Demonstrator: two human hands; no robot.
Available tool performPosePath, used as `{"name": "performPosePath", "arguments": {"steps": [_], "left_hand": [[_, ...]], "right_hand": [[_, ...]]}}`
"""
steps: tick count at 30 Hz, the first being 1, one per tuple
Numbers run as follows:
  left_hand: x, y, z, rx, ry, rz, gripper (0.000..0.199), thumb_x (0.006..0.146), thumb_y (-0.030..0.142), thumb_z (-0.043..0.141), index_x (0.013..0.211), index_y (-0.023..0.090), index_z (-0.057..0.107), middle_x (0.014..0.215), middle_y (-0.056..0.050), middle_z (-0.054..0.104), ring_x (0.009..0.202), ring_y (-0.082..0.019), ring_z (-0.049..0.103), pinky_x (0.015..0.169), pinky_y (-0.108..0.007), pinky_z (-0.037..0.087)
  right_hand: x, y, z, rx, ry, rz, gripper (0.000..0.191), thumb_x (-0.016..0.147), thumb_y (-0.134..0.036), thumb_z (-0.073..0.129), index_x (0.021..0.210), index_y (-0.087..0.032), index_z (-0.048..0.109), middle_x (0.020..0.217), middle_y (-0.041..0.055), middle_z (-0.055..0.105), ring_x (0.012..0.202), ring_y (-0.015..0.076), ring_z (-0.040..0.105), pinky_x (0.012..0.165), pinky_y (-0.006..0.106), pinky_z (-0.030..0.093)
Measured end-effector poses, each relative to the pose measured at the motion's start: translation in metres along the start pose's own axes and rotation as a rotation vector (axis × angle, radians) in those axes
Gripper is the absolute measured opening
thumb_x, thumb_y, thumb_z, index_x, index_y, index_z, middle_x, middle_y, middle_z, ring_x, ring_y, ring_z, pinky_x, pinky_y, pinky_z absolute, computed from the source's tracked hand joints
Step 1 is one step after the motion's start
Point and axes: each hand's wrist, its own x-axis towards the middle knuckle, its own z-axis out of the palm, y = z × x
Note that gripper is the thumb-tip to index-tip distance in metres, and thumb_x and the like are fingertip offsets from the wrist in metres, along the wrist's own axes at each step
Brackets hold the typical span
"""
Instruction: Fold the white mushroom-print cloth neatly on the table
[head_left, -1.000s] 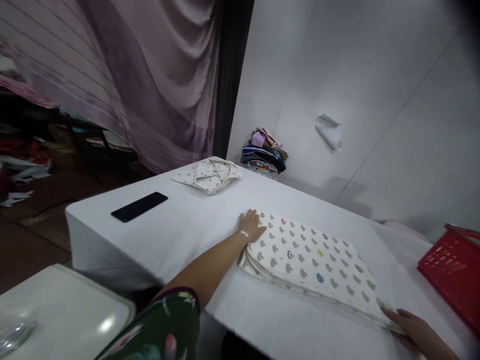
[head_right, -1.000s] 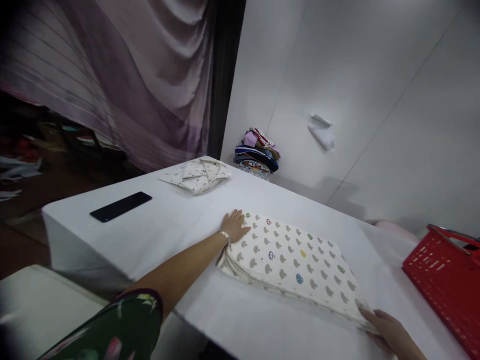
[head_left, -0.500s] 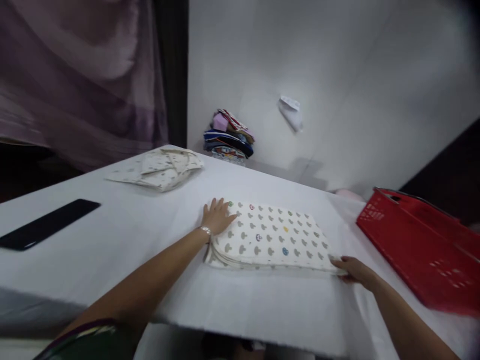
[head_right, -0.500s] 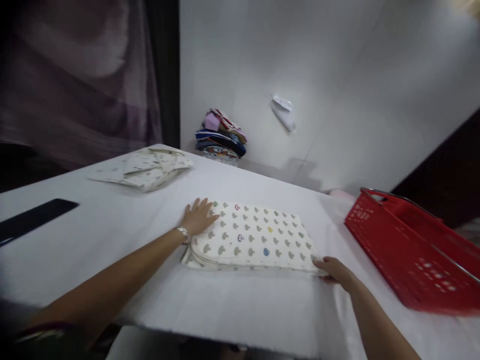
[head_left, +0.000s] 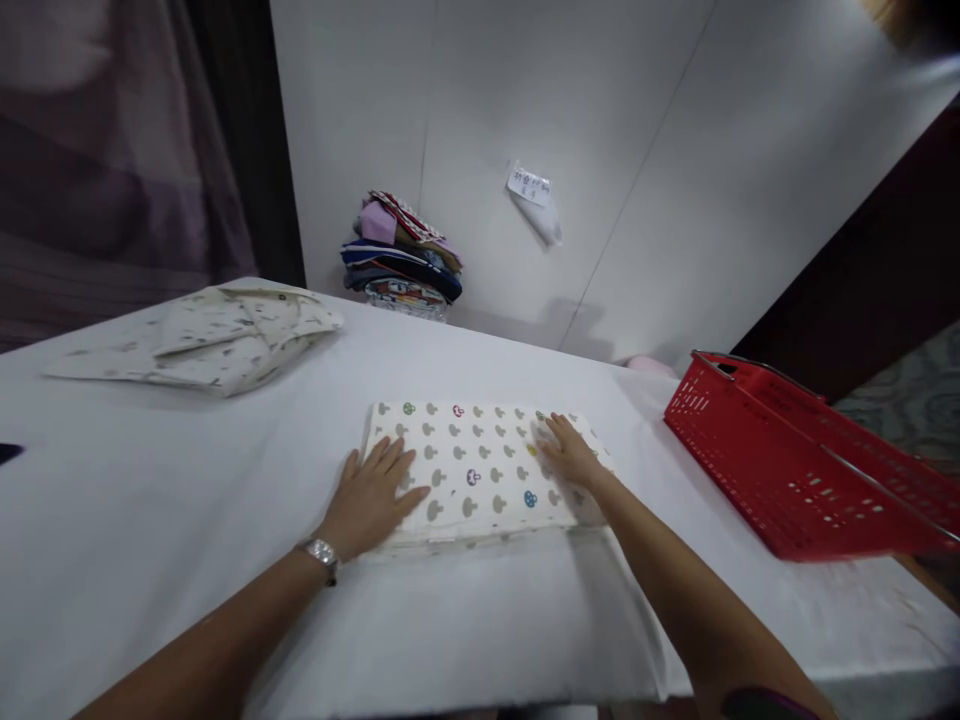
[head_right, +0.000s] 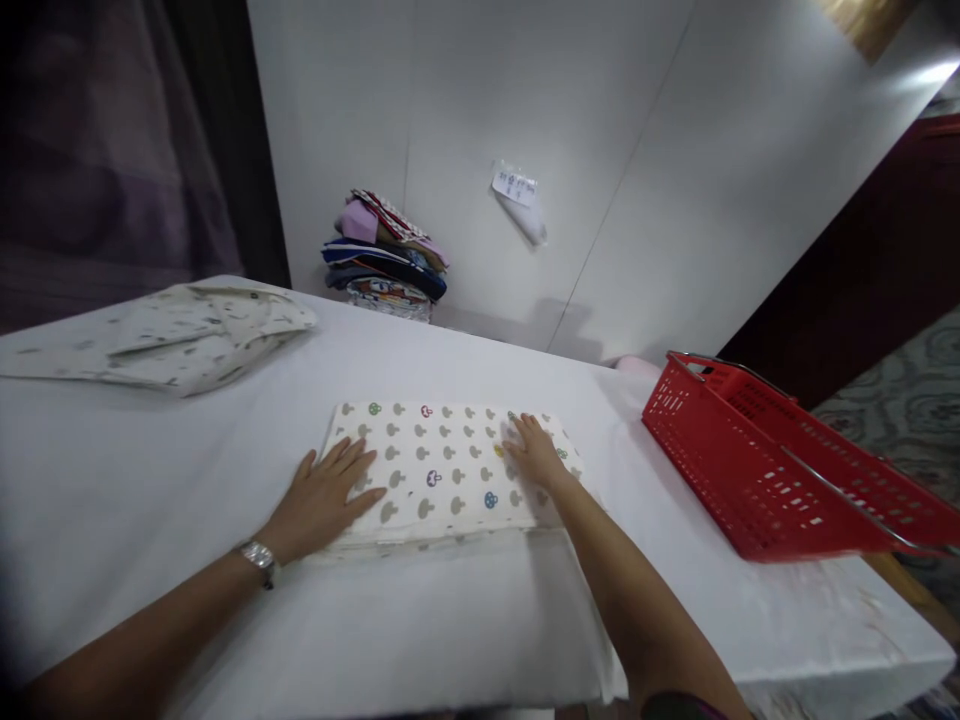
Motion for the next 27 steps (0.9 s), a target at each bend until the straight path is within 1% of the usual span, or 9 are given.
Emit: {"name": "performPosePath", "arguments": {"steps": [3, 7, 9, 14, 17, 20, 22, 24, 27], "left_hand": [[-0.001, -0.001, 0.000, -0.004, 0.018, -0.002, 0.062, 0.083, 0.059, 0.036, 0.131, 0.022, 0.047, 0.145, -0.009, 0.035, 0.136, -0.031, 0.024, 0.108, -0.057, 0.016], [-0.004, -0.004, 0.002, -0.018, 0.016, 0.013, 0.059, 0.084, 0.059, 0.037, 0.131, 0.025, 0.046, 0.145, -0.008, 0.035, 0.136, -0.030, 0.023, 0.108, -0.058, 0.015], [-0.006, -0.005, 0.003, -0.031, 0.006, 0.014, 0.058, 0.084, 0.058, 0.037, 0.131, 0.026, 0.046, 0.145, -0.007, 0.035, 0.136, -0.029, 0.023, 0.108, -0.057, 0.015], [-0.005, -0.004, -0.009, -0.052, -0.118, -0.016, 0.062, 0.084, 0.061, 0.034, 0.133, 0.024, 0.043, 0.148, -0.007, 0.030, 0.138, -0.030, 0.019, 0.108, -0.057, 0.015], [0.013, 0.006, -0.025, -0.063, -0.169, -0.034, 0.066, 0.082, 0.064, 0.034, 0.132, 0.022, 0.045, 0.147, -0.010, 0.031, 0.137, -0.032, 0.022, 0.107, -0.058, 0.017], [0.046, 0.015, -0.033, -0.034, -0.069, 0.043, 0.068, 0.082, 0.065, 0.034, 0.134, 0.022, 0.043, 0.148, -0.009, 0.029, 0.138, -0.030, 0.018, 0.110, -0.055, 0.009], [0.069, 0.015, -0.027, 0.005, -0.058, 0.043, 0.068, 0.082, 0.064, 0.033, 0.135, 0.021, 0.041, 0.149, -0.008, 0.026, 0.139, -0.028, 0.015, 0.111, -0.052, 0.006], [0.086, 0.007, -0.014, 0.043, -0.108, -0.049, 0.071, 0.081, 0.065, 0.032, 0.136, 0.019, 0.040, 0.150, -0.010, 0.025, 0.139, -0.029, 0.014, 0.111, -0.051, 0.005], [0.095, -0.007, 0.005, 0.067, -0.157, -0.103, 0.076, 0.080, 0.067, 0.028, 0.139, 0.018, 0.035, 0.150, -0.010, 0.024, 0.139, -0.030, 0.015, 0.111, -0.051, 0.006]], "right_hand": [[0.024, -0.006, 0.008, -0.046, -0.083, 0.021, 0.064, 0.090, -0.048, 0.036, 0.143, -0.014, 0.026, 0.151, 0.0105, 0.018, 0.139, 0.0234, 0.010, 0.111, 0.042, 0.012], [0.038, 0.009, 0.018, -0.124, -0.134, 0.187, 0.067, 0.090, -0.057, 0.027, 0.144, -0.018, 0.023, 0.152, 0.0070, 0.015, 0.139, 0.0237, 0.008, 0.110, 0.048, 0.007], [0.041, 0.017, 0.023, -0.148, -0.140, 0.217, 0.068, 0.089, -0.059, 0.023, 0.145, -0.019, 0.022, 0.153, 0.0058, 0.012, 0.140, 0.0234, 0.006, 0.110, 0.049, 0.006], [0.041, 0.023, 0.031, -0.165, -0.121, 0.197, 0.067, 0.090, -0.058, 0.022, 0.145, -0.020, 0.021, 0.153, 0.0060, 0.013, 0.139, 0.0237, 0.006, 0.110, 0.049, 0.007], [0.041, 0.022, 0.031, -0.167, -0.125, 0.193, 0.068, 0.090, -0.058, 0.022, 0.145, -0.019, 0.021, 0.152, 0.0053, 0.013, 0.140, 0.0233, 0.006, 0.110, 0.048, 0.007], [0.040, 0.021, 0.030, -0.163, -0.123, 0.193, 0.068, 0.089, -0.059, 0.022, 0.145, -0.019, 0.021, 0.153, 0.0048, 0.013, 0.140, 0.0229, 0.007, 0.110, 0.049, 0.007], [0.040, 0.022, 0.031, -0.159, -0.118, 0.192, 0.068, 0.089, -0.059, 0.022, 0.145, -0.019, 0.021, 0.152, 0.0050, 0.013, 0.139, 0.0230, 0.008, 0.110, 0.049, 0.008], [0.040, 0.023, 0.033, -0.161, -0.108, 0.188, 0.067, 0.090, -0.057, 0.023, 0.145, -0.019, 0.022, 0.152, 0.0051, 0.014, 0.139, 0.0230, 0.008, 0.110, 0.048, 0.008], [0.040, 0.024, 0.030, -0.153, -0.111, 0.185, 0.067, 0.090, -0.057, 0.024, 0.145, -0.019, 0.022, 0.152, 0.0055, 0.014, 0.139, 0.0231, 0.008, 0.110, 0.048, 0.007]]}}
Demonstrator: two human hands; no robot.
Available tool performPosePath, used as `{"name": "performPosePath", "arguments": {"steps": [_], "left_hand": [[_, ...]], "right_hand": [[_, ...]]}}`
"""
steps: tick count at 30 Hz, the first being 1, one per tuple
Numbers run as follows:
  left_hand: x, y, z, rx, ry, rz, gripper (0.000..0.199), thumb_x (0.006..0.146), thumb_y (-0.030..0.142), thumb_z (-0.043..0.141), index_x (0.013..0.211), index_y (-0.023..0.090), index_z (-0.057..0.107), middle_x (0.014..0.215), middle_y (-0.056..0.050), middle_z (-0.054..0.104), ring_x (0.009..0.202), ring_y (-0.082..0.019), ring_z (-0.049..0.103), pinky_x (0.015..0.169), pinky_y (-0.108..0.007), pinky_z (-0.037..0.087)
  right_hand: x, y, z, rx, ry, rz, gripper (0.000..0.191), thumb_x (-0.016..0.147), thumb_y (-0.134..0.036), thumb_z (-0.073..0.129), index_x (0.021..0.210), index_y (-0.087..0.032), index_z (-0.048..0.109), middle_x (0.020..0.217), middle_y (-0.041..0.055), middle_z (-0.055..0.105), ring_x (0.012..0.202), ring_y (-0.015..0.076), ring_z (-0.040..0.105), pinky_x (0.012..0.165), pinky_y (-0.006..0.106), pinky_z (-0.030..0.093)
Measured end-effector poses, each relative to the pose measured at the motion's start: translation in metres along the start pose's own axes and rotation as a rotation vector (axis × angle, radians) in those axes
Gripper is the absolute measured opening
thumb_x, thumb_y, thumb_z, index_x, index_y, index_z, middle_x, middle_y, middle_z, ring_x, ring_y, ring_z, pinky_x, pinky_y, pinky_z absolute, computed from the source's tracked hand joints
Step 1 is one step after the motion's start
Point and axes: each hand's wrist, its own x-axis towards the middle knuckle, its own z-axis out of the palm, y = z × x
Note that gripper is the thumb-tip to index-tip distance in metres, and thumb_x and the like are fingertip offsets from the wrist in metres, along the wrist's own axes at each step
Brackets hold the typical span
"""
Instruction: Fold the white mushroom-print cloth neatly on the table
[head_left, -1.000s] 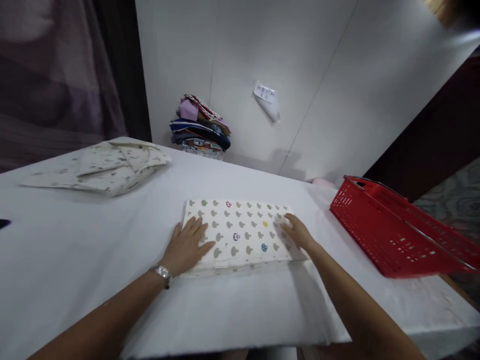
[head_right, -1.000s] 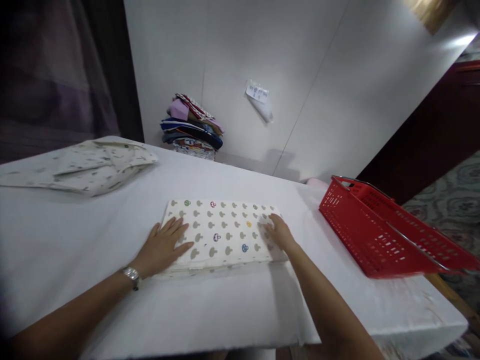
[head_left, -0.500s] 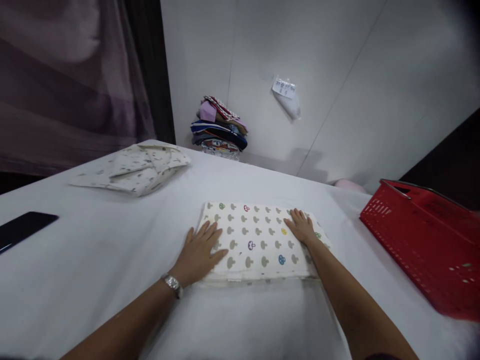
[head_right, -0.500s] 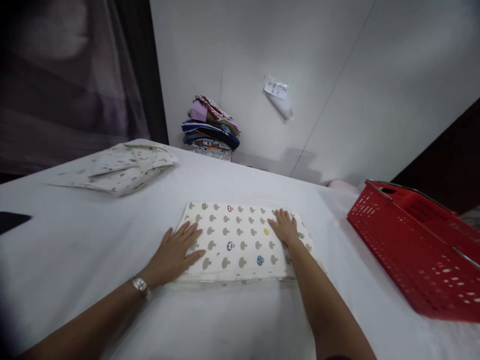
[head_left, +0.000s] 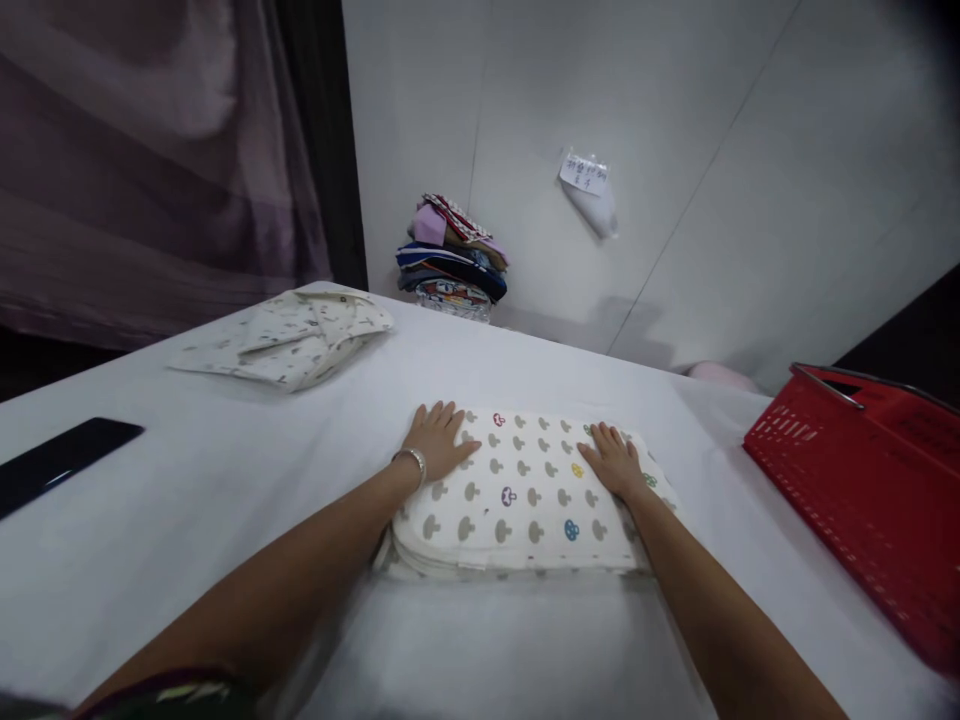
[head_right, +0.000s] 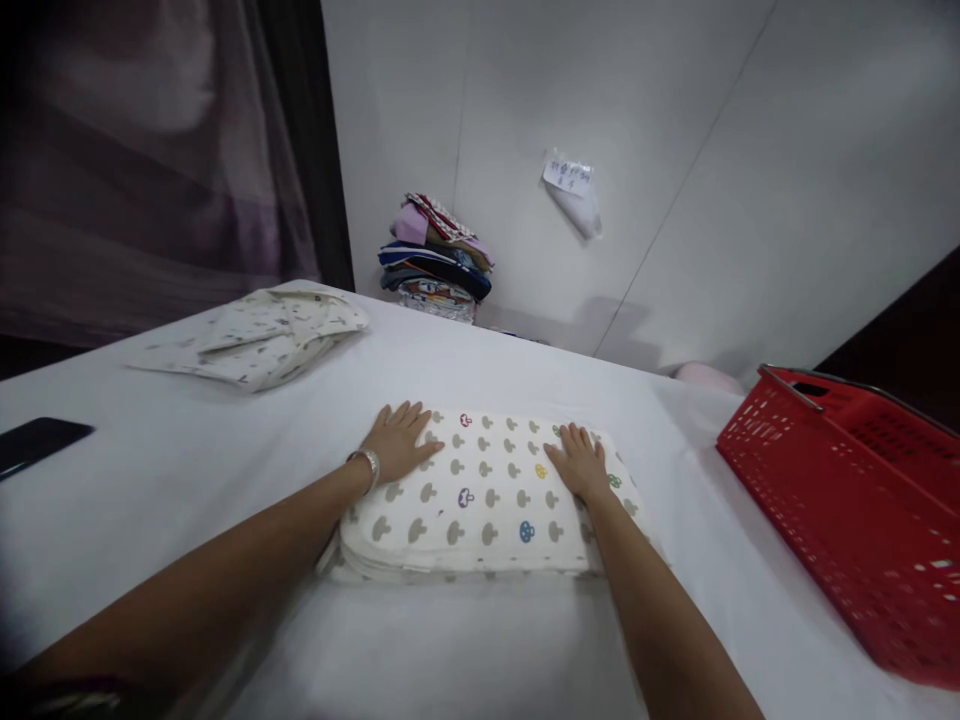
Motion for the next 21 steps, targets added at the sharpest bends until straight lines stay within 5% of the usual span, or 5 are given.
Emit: {"name": "performPosePath", "arguments": {"steps": [5, 10, 13, 18, 21], "left_hand": [[0.002, -0.006, 0.008, 0.054, 0.018, 0.014, 0.076, 0.081, 0.066, 0.027, 0.139, 0.017, 0.035, 0.150, -0.010, 0.025, 0.138, -0.030, 0.016, 0.110, -0.051, 0.007], [0.006, -0.006, 0.010, 0.102, 0.030, 0.005, 0.077, 0.080, 0.066, 0.027, 0.140, 0.017, 0.034, 0.150, -0.010, 0.025, 0.138, -0.031, 0.016, 0.110, -0.051, 0.009], [0.009, -0.009, 0.014, 0.110, 0.052, 0.006, 0.077, 0.080, 0.066, 0.028, 0.139, 0.017, 0.036, 0.149, -0.010, 0.027, 0.137, -0.032, 0.018, 0.110, -0.051, 0.009], [0.010, -0.010, 0.014, 0.125, 0.053, 0.014, 0.077, 0.080, 0.065, 0.028, 0.140, 0.017, 0.035, 0.148, -0.010, 0.028, 0.137, -0.032, 0.019, 0.110, -0.052, 0.010], [0.010, -0.010, 0.014, 0.129, 0.049, 0.012, 0.076, 0.080, 0.064, 0.028, 0.140, 0.016, 0.034, 0.148, -0.011, 0.027, 0.137, -0.031, 0.018, 0.109, -0.051, 0.010]], "right_hand": [[0.002, -0.023, -0.021, 0.038, -0.055, -0.006, 0.070, 0.089, -0.060, 0.022, 0.145, -0.019, 0.020, 0.153, 0.0084, 0.010, 0.140, 0.0254, 0.004, 0.109, 0.052, 0.004], [0.009, -0.075, -0.020, 0.087, -0.029, -0.363, 0.072, 0.088, -0.065, 0.018, 0.146, -0.023, 0.016, 0.153, 0.0046, 0.005, 0.140, 0.0207, -0.001, 0.110, 0.047, -0.001], [0.013, -0.090, -0.010, 0.119, -0.064, -0.432, 0.072, 0.087, -0.066, 0.022, 0.145, -0.024, 0.020, 0.153, 0.0046, 0.010, 0.140, 0.0214, 0.002, 0.110, 0.048, -0.002], [0.021, -0.067, -0.015, 0.287, -0.070, -0.445, 0.068, 0.088, -0.063, 0.026, 0.144, -0.023, 0.026, 0.152, 0.0060, 0.014, 0.140, 0.0218, 0.007, 0.111, 0.046, 0.005], [0.029, -0.023, -0.025, 0.351, 0.095, -0.231, 0.059, 0.090, -0.053, 0.033, 0.139, -0.020, 0.037, 0.150, 0.0065, 0.024, 0.138, 0.0207, 0.016, 0.111, 0.040, 0.013]]}}
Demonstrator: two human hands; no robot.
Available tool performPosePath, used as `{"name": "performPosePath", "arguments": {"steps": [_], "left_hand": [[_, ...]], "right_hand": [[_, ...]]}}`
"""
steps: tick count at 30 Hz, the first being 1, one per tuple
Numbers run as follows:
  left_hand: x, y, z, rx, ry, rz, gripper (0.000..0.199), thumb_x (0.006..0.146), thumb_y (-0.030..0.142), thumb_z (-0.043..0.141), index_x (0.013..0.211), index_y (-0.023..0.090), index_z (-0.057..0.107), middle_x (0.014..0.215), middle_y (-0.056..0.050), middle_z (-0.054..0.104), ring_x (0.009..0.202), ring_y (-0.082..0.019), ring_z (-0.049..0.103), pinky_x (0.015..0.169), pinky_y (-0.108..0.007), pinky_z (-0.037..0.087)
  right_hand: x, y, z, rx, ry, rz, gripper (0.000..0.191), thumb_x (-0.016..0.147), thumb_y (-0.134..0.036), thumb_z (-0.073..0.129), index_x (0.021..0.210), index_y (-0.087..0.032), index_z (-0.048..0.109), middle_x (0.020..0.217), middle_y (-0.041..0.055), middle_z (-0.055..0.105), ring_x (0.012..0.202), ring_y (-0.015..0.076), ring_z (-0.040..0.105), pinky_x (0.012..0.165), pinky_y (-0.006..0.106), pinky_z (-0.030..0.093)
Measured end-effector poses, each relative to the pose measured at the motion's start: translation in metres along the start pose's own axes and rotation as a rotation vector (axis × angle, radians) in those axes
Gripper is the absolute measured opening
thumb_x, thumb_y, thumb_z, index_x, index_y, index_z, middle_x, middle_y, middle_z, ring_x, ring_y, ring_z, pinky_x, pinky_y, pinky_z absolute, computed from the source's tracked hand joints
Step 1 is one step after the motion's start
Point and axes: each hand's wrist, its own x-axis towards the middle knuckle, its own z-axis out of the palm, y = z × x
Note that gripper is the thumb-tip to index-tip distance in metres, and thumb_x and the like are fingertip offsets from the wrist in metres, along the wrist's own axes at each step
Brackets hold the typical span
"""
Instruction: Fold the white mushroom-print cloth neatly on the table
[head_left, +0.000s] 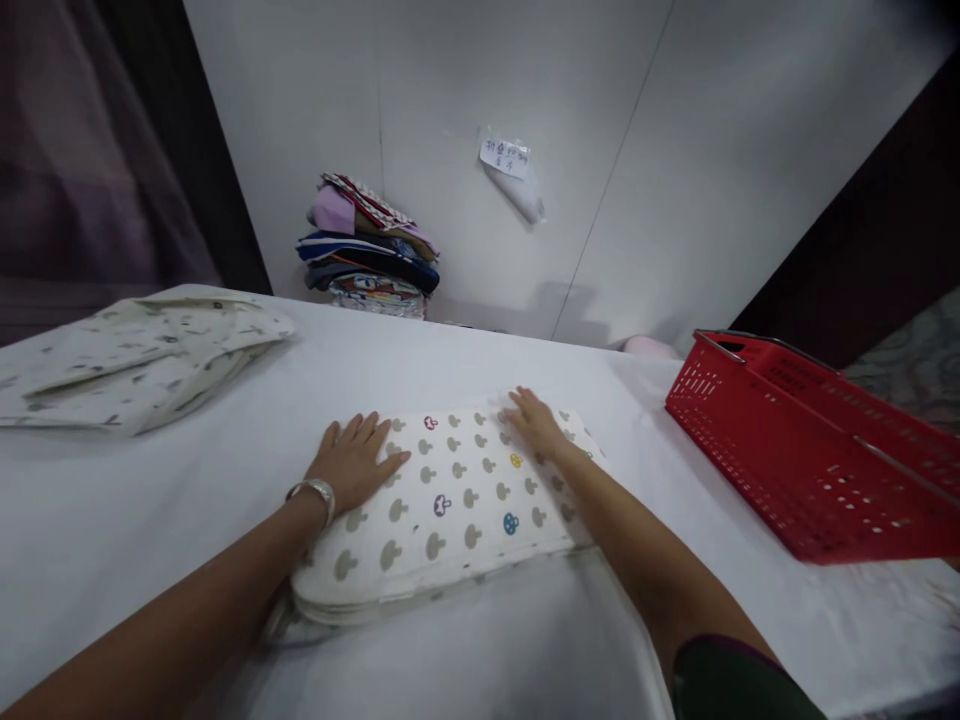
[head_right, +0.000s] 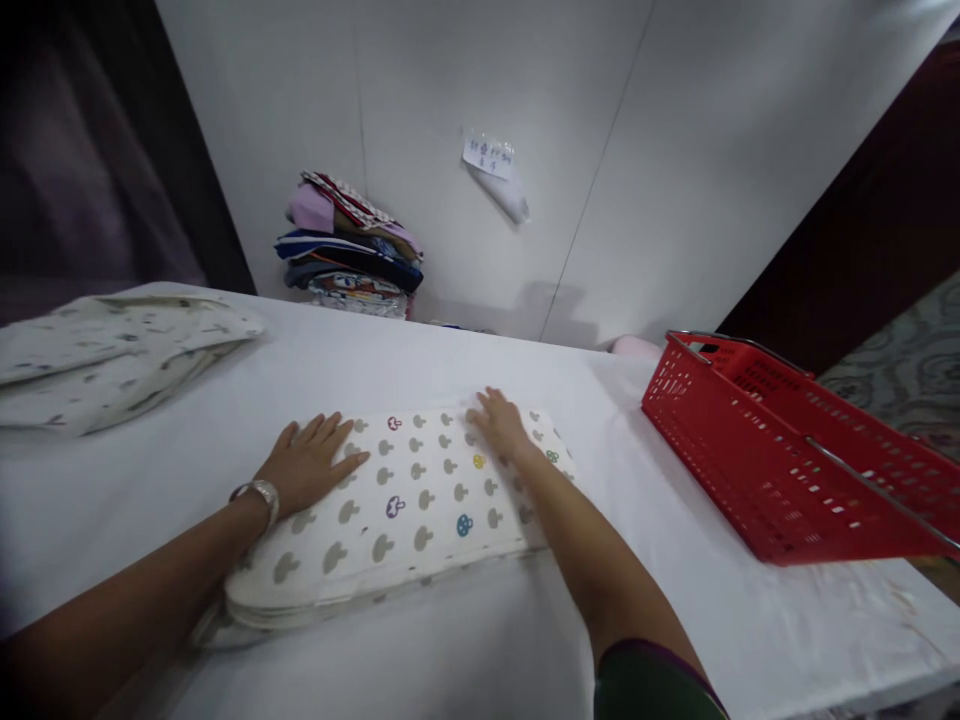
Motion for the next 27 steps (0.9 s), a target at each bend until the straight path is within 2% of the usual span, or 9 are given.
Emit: {"name": "performPosePath", "arguments": {"steps": [3, 5, 8, 13, 16, 19, 21, 24, 27], "left_hand": [[-0.001, 0.000, 0.001, -0.010, 0.010, 0.004, 0.076, 0.080, 0.064, 0.029, 0.139, 0.016, 0.036, 0.148, -0.011, 0.028, 0.137, -0.032, 0.019, 0.109, -0.051, 0.010], [-0.001, 0.001, 0.001, -0.020, 0.013, 0.002, 0.076, 0.080, 0.064, 0.030, 0.139, 0.016, 0.036, 0.148, -0.011, 0.028, 0.137, -0.032, 0.019, 0.110, -0.051, 0.009], [0.001, 0.002, -0.005, -0.045, -0.020, -0.013, 0.074, 0.080, 0.064, 0.030, 0.138, 0.018, 0.037, 0.148, -0.010, 0.029, 0.137, -0.030, 0.020, 0.110, -0.050, 0.009], [0.017, -0.014, -0.028, -0.108, -0.037, -0.169, 0.065, 0.084, 0.057, 0.028, 0.136, 0.021, 0.039, 0.146, -0.009, 0.034, 0.134, -0.030, 0.027, 0.106, -0.051, 0.021], [0.028, -0.032, -0.037, -0.125, -0.091, -0.316, 0.078, 0.075, 0.063, 0.039, 0.136, 0.014, 0.039, 0.139, -0.015, 0.042, 0.126, -0.034, 0.039, 0.098, -0.047, 0.034], [0.034, -0.045, -0.039, -0.165, -0.177, -0.368, 0.080, 0.067, 0.065, 0.047, 0.124, 0.009, 0.051, 0.127, -0.019, 0.053, 0.114, -0.035, 0.050, 0.089, -0.040, 0.042], [0.035, -0.047, -0.039, -0.205, -0.205, -0.375, 0.071, 0.065, 0.063, 0.051, 0.111, 0.010, 0.059, 0.117, -0.018, 0.060, 0.104, -0.033, 0.056, 0.082, -0.037, 0.045], [0.035, -0.048, -0.040, -0.302, -0.164, -0.398, 0.052, 0.063, 0.057, 0.056, 0.093, 0.015, 0.064, 0.100, -0.013, 0.067, 0.091, -0.030, 0.061, 0.072, -0.032, 0.046], [0.042, -0.050, -0.046, -0.443, -0.107, -0.425, 0.043, 0.060, 0.055, 0.061, 0.083, 0.018, 0.063, 0.088, -0.007, 0.068, 0.083, -0.026, 0.062, 0.065, -0.029, 0.046]], "right_hand": [[-0.002, 0.045, -0.022, 0.012, 0.079, 0.267, 0.050, 0.088, -0.040, 0.044, 0.133, -0.017, 0.046, 0.140, 0.0093, 0.043, 0.131, 0.0225, 0.034, 0.108, 0.037, 0.024], [-0.004, 0.068, -0.031, 0.030, 0.065, 0.342, 0.049, 0.085, -0.036, 0.050, 0.129, -0.015, 0.050, 0.132, 0.0114, 0.051, 0.124, 0.0252, 0.043, 0.105, 0.037, 0.030], [-0.003, 0.086, -0.038, 0.074, 0.062, 0.407, 0.052, 0.078, -0.034, 0.060, 0.126, -0.014, 0.054, 0.131, 0.0131, 0.052, 0.123, 0.0278, 0.044, 0.105, 0.037, 0.030], [0.003, 0.093, -0.043, 0.252, 0.032, 0.528, 0.065, 0.067, -0.039, 0.070, 0.125, -0.013, 0.053, 0.123, 0.0156, 0.057, 0.110, 0.0279, 0.055, 0.092, 0.037, 0.043], [0.003, 0.095, -0.047, 0.375, -0.003, 0.589, 0.069, 0.063, -0.043, 0.073, 0.122, -0.011, 0.054, 0.117, 0.0172, 0.060, 0.096, 0.0265, 0.062, 0.077, 0.035, 0.051], [0.001, 0.096, -0.050, 0.461, -0.022, 0.605, 0.074, 0.057, -0.042, 0.077, 0.120, -0.012, 0.052, 0.117, 0.0181, 0.060, 0.093, 0.0259, 0.063, 0.069, 0.032, 0.053], [-0.002, 0.095, -0.051, 0.575, -0.038, 0.583, 0.071, 0.055, -0.039, 0.080, 0.116, -0.015, 0.053, 0.109, 0.0151, 0.064, 0.088, 0.0245, 0.065, 0.067, 0.031, 0.054], [-0.006, 0.095, -0.053, 0.807, -0.052, 0.527, 0.060, 0.052, -0.034, 0.081, 0.104, -0.019, 0.055, 0.091, 0.0088, 0.069, 0.078, 0.0220, 0.066, 0.063, 0.030, 0.054], [-0.005, 0.098, -0.055, 0.891, 0.054, 0.497, 0.048, 0.052, -0.030, 0.081, 0.092, -0.019, 0.057, 0.076, 0.0042, 0.068, 0.067, 0.0193, 0.064, 0.058, 0.028, 0.054]]}}
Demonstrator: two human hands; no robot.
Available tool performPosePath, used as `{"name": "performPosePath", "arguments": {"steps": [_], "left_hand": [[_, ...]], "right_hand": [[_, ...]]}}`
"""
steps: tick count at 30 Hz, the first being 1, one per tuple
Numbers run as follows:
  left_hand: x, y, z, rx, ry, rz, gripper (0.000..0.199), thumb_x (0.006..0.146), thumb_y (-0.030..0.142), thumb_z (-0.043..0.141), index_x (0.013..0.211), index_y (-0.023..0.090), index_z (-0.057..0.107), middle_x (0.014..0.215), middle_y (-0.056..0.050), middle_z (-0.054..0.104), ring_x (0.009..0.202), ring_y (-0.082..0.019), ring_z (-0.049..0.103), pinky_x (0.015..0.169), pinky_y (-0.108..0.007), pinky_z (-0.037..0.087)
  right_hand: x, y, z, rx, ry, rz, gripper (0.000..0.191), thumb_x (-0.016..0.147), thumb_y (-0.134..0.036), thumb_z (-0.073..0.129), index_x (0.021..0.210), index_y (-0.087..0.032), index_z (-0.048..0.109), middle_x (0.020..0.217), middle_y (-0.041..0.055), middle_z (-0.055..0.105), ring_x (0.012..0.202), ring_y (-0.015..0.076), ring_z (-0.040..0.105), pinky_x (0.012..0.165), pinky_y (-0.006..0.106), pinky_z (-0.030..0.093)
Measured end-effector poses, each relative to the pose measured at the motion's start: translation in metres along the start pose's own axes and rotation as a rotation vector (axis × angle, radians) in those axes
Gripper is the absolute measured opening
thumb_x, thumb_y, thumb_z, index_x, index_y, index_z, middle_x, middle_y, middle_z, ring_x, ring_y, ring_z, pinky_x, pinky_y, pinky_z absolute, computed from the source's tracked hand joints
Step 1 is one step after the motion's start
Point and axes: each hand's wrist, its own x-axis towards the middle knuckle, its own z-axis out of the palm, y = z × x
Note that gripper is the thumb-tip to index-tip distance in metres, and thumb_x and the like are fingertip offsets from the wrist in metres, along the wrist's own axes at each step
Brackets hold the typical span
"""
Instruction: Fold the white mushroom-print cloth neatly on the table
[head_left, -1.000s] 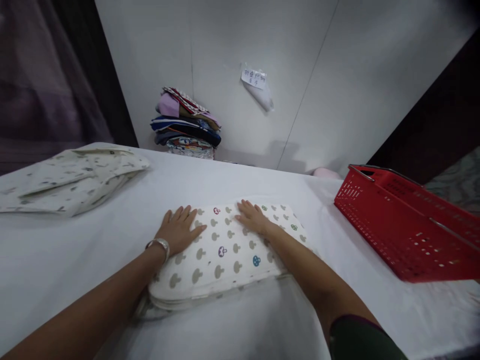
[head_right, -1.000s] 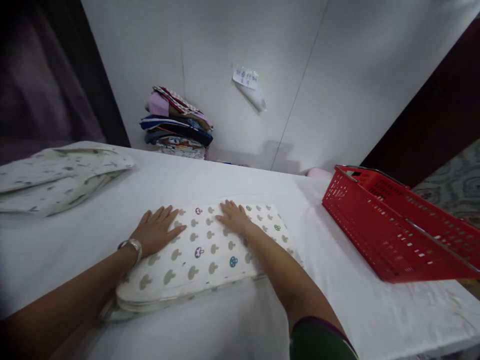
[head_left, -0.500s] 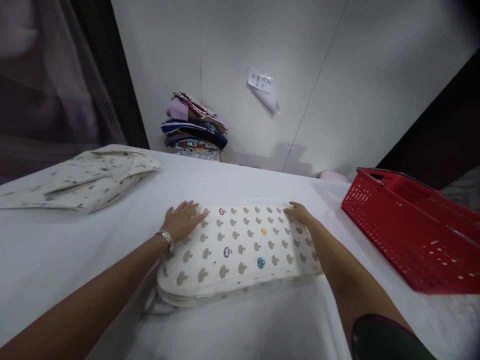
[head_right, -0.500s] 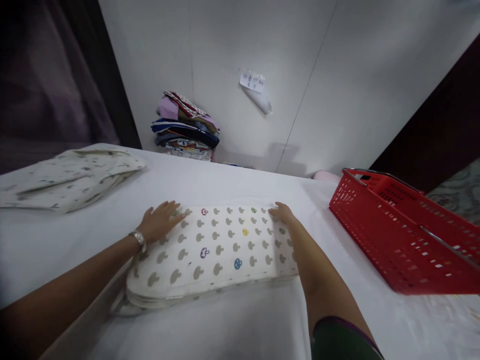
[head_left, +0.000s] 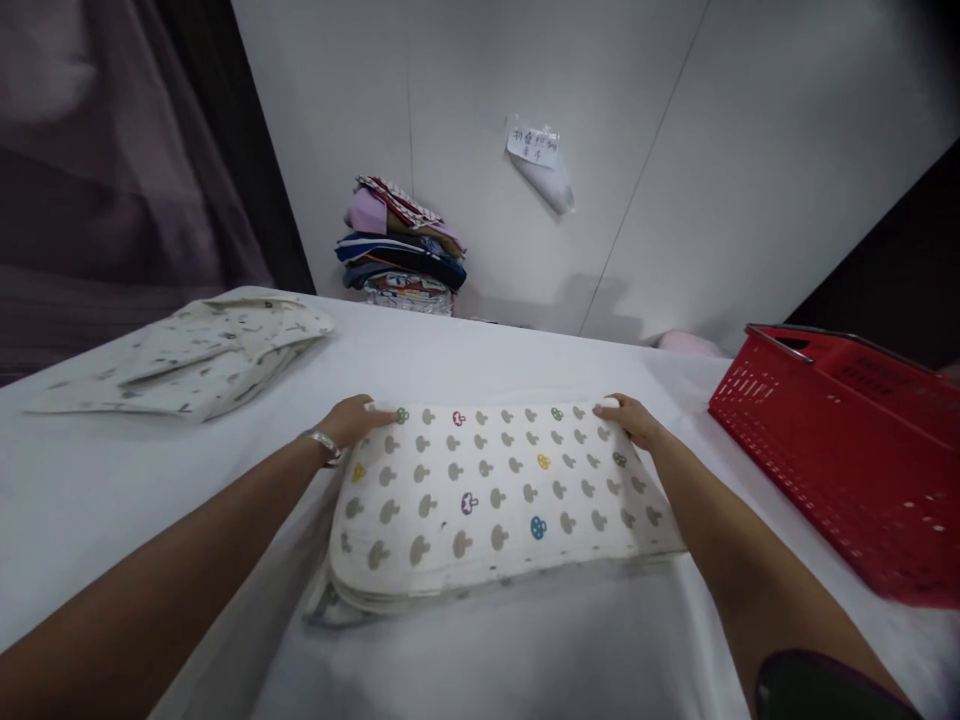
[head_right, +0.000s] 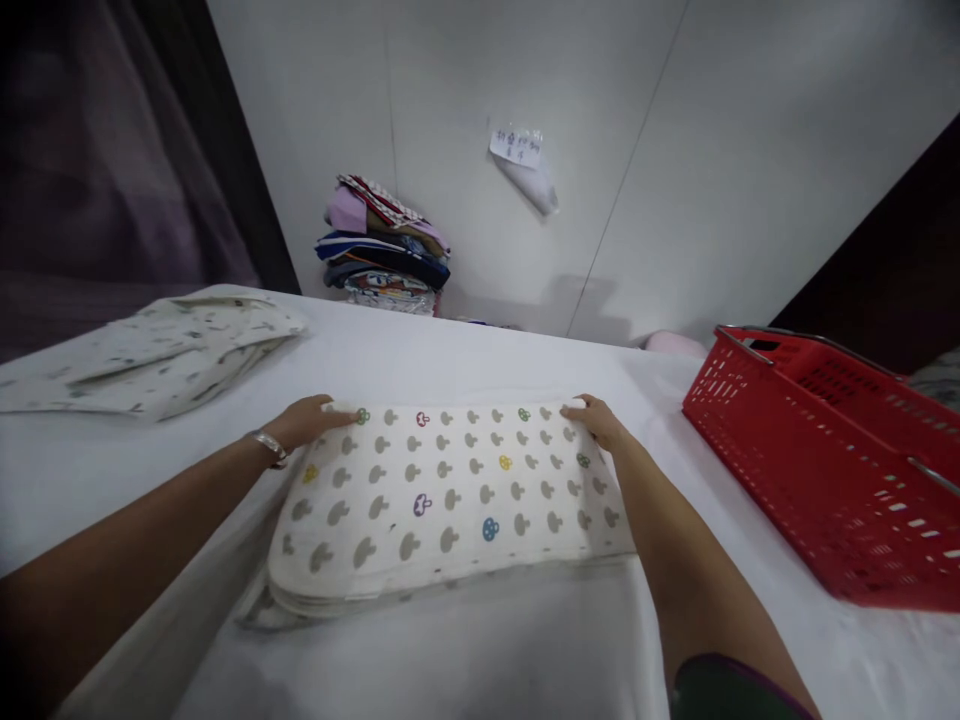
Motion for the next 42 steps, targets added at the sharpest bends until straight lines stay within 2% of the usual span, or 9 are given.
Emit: {"name": "performPosePath", "arguments": {"steps": [4, 8, 13, 18, 24, 26, 29, 35, 42], "left_hand": [[0.021, 0.015, -0.004, -0.099, 0.090, 0.013, 0.051, 0.059, 0.054, 0.064, 0.095, 0.017, 0.060, 0.092, -0.006, 0.067, 0.083, -0.023, 0.062, 0.064, -0.026, 0.046], [0.039, 0.029, 0.014, -0.006, 0.141, 0.024, 0.050, 0.064, 0.051, 0.062, 0.099, 0.016, 0.060, 0.100, -0.011, 0.067, 0.091, -0.027, 0.061, 0.072, -0.032, 0.047], [0.043, 0.021, 0.042, -0.042, 0.147, 0.034, 0.061, 0.070, 0.054, 0.056, 0.119, 0.017, 0.051, 0.111, -0.014, 0.063, 0.099, -0.029, 0.059, 0.079, -0.038, 0.046], [0.040, 0.019, 0.038, -0.094, 0.134, 0.027, 0.081, 0.070, 0.058, 0.058, 0.134, 0.014, 0.036, 0.123, -0.016, 0.056, 0.109, -0.028, 0.055, 0.087, -0.034, 0.044], [-0.009, 0.008, 0.022, 0.041, 0.135, 0.266, 0.076, 0.076, 0.054, 0.052, 0.137, 0.012, 0.034, 0.144, -0.014, 0.036, 0.129, -0.027, 0.036, 0.105, -0.035, 0.030], [-0.036, -0.006, 0.026, 0.120, 0.122, 0.390, 0.070, 0.078, 0.054, 0.049, 0.135, 0.016, 0.037, 0.146, -0.011, 0.032, 0.134, -0.026, 0.029, 0.109, -0.039, 0.024], [-0.067, -0.024, 0.039, 0.160, 0.047, 0.451, 0.057, 0.083, 0.051, 0.042, 0.132, 0.023, 0.042, 0.148, -0.006, 0.031, 0.136, -0.024, 0.025, 0.110, -0.044, 0.020], [-0.075, -0.030, 0.050, -0.071, 0.059, 0.387, 0.046, 0.081, 0.044, 0.049, 0.124, 0.028, 0.053, 0.145, -0.002, 0.036, 0.135, -0.022, 0.028, 0.111, -0.044, 0.018], [-0.102, -0.045, 0.032, -0.489, 0.225, 0.146, 0.044, 0.083, 0.047, 0.041, 0.113, 0.020, 0.061, 0.117, -0.004, 0.064, 0.106, -0.017, 0.058, 0.094, -0.029, 0.043]], "right_hand": [[0.013, -0.001, 0.000, -0.045, 0.213, -0.115, 0.043, 0.055, -0.030, 0.075, 0.093, -0.018, 0.058, 0.075, 0.0035, 0.067, 0.064, 0.0184, 0.063, 0.058, 0.028, 0.052], [0.024, 0.010, 0.007, -0.409, 0.384, -0.175, 0.047, 0.063, -0.035, 0.067, 0.106, -0.015, 0.060, 0.088, 0.0074, 0.067, 0.079, 0.0224, 0.062, 0.068, 0.031, 0.050], [0.027, 0.028, 0.013, -0.688, 0.432, -0.164, 0.063, 0.072, -0.044, 0.060, 0.127, -0.016, 0.050, 0.111, 0.0116, 0.062, 0.097, 0.0248, 0.058, 0.083, 0.033, 0.045], [0.025, 0.022, 0.010, -0.780, 0.412, -0.126, 0.074, 0.075, -0.047, 0.056, 0.138, -0.014, 0.036, 0.118, 0.0150, 0.058, 0.103, 0.0271, 0.056, 0.086, 0.034, 0.043], [-0.013, 0.023, 0.024, -1.119, 0.436, -0.455, 0.066, 0.086, -0.045, 0.043, 0.141, -0.013, 0.028, 0.145, 0.0178, 0.030, 0.132, 0.0319, 0.027, 0.102, 0.049, 0.028], [-0.029, 0.034, 0.032, -1.178, 0.324, -0.587, 0.060, 0.089, -0.046, 0.036, 0.141, -0.017, 0.030, 0.148, 0.0129, 0.027, 0.136, 0.0274, 0.021, 0.106, 0.049, 0.023], [-0.043, 0.054, 0.041, -1.238, 0.128, -0.550, 0.054, 0.091, -0.047, 0.028, 0.139, -0.023, 0.035, 0.147, 0.0072, 0.032, 0.136, 0.0233, 0.023, 0.107, 0.049, 0.021], [-0.042, 0.062, 0.042, -1.260, 0.085, -0.484, 0.052, 0.091, -0.047, 0.026, 0.136, -0.024, 0.040, 0.147, 0.0049, 0.031, 0.136, 0.0220, 0.025, 0.107, 0.048, 0.023], [-0.064, 0.034, 0.067, -1.102, 0.147, -0.467, 0.046, 0.085, -0.042, 0.037, 0.120, -0.020, 0.057, 0.136, 0.0105, 0.047, 0.129, 0.0290, 0.035, 0.103, 0.052, 0.029]]}}
